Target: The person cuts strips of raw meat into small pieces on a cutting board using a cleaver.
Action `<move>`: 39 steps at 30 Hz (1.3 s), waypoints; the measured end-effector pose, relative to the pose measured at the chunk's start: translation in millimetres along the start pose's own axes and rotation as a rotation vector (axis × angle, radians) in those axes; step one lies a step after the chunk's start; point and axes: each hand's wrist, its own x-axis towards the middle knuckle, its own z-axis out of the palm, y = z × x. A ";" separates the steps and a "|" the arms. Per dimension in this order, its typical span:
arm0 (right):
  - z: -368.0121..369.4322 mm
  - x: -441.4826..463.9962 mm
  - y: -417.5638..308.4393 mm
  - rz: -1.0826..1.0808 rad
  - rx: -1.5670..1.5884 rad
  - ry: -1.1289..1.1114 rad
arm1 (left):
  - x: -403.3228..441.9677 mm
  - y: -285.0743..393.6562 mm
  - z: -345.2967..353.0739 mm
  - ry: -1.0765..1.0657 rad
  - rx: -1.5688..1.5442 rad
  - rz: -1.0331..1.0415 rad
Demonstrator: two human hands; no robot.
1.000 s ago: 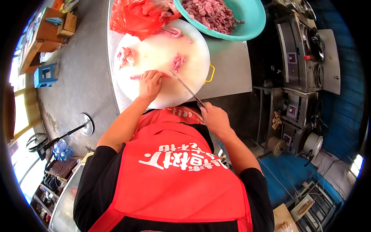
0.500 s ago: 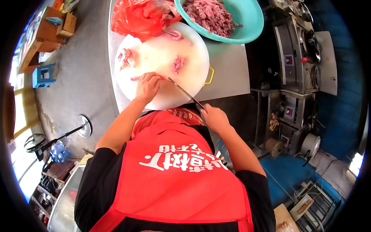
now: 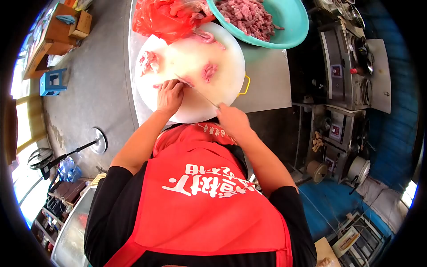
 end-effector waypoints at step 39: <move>7.0 18.1 -18.4 -0.084 -0.049 -0.038 | -17.0 -27.2 -10.6 0.062 -0.021 -0.078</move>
